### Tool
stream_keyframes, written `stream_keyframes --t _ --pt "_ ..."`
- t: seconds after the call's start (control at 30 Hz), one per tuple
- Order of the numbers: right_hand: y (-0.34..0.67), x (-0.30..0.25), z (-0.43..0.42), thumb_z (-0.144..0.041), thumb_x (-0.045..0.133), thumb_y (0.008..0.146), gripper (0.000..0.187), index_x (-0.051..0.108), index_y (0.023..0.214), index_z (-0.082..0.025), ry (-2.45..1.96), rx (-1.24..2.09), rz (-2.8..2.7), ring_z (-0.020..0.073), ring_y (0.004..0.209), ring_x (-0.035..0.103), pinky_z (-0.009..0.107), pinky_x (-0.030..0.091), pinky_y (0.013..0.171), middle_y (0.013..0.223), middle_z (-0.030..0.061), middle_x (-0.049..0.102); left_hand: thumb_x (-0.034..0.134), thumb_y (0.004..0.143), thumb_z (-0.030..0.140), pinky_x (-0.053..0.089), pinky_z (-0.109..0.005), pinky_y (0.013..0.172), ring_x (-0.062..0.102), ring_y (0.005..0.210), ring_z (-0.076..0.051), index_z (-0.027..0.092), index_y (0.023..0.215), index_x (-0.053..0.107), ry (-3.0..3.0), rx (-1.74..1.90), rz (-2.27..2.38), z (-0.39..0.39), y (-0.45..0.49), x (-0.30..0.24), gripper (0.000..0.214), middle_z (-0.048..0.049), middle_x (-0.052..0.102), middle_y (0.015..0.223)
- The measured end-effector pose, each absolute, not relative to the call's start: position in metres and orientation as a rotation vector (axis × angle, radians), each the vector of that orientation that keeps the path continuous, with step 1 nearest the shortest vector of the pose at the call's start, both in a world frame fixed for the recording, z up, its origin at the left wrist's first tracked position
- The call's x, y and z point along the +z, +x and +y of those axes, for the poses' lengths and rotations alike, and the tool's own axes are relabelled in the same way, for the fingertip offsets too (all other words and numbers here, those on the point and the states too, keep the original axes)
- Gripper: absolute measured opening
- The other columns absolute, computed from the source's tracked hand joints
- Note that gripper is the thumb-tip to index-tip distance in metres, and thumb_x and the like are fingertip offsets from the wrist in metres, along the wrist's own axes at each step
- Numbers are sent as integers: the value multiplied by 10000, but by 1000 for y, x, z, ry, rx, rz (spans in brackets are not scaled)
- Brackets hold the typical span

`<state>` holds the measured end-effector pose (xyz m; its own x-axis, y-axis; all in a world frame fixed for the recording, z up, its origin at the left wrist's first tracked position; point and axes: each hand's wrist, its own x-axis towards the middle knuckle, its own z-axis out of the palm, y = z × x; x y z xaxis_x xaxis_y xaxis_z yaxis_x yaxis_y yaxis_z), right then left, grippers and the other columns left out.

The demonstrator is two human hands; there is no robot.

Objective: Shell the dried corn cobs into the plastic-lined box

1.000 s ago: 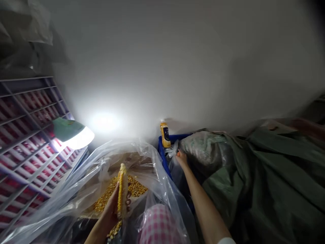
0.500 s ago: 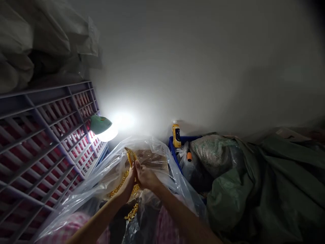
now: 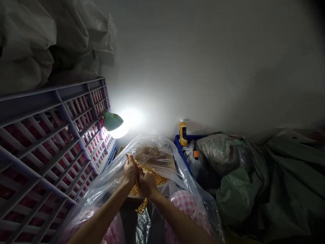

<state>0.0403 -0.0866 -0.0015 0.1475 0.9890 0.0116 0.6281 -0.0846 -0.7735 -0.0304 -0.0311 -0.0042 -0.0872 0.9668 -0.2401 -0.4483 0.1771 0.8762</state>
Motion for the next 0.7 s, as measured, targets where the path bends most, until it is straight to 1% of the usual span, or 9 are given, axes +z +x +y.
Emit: stream_keyframes --t 0.1,0.23,0.27,0.33,0.4,0.5,0.53,0.63,0.7 --pt "44 -8 -79 -562 114 907 743 716 756 -154 -1742 761 -1517 236 704 661 278 399 598 761 154 709 553 706 636 408 -231 411 467 395 -93 210 638 450 620 1305 1083 -27 -30 -3 444 37 495 498" --pt "49 -11 -68 -530 57 921 725 697 941 -189 -1647 834 -1428 188 780 665 241 431 651 891 105 716 539 706 650 456 -258 448 523 431 -128 200 636 500 619 1207 1049 -23 -29 7 457 4 538 520" --pt "51 -11 -64 -528 43 919 734 693 950 -188 -1648 863 -1395 182 781 665 237 438 653 895 100 716 550 699 647 464 -260 456 534 439 -132 193 648 506 631 1201 1041 -21 -29 9 459 3 548 529" --pt "55 -10 -56 -518 -10 913 793 703 874 -170 -1693 920 -1337 181 737 664 242 448 635 819 104 716 560 688 648 477 -268 468 557 459 -144 177 677 516 656 1197 1035 -18 -30 12 473 -3 571 553" --pt "61 -8 -48 -501 -32 912 810 697 803 -163 -1752 921 -1297 182 748 657 250 450 665 787 109 706 553 685 657 498 -282 509 593 508 -163 165 704 525 692 1217 1045 -14 -32 11 494 -18 597 587" --pt "67 -1 -46 -523 104 921 661 664 885 -174 -1771 799 -1318 200 917 618 271 414 793 933 109 686 564 682 648 517 -290 617 644 639 -193 160 747 540 762 1306 1072 -11 -33 9 493 -53 646 673" --pt "67 2 -47 -533 141 917 617 650 930 -185 -1758 786 -1362 207 936 609 279 408 798 959 103 680 570 680 642 515 -292 636 652 676 -202 162 764 545 766 1320 1067 -11 -32 8 489 -64 660 713" --pt "60 8 -56 -561 154 906 609 636 979 -195 -1746 804 -1543 232 817 639 299 420 690 870 107 694 576 681 634 508 -303 654 657 732 -222 160 801 562 762 1306 1040 -16 -27 8 489 -84 678 793" --pt "53 8 -62 -551 162 909 619 646 964 -169 -1786 760 -1589 242 751 649 307 416 649 824 137 696 573 684 632 497 -306 671 656 752 -230 150 781 568 808 1300 1052 -22 -23 9 492 -88 680 768"
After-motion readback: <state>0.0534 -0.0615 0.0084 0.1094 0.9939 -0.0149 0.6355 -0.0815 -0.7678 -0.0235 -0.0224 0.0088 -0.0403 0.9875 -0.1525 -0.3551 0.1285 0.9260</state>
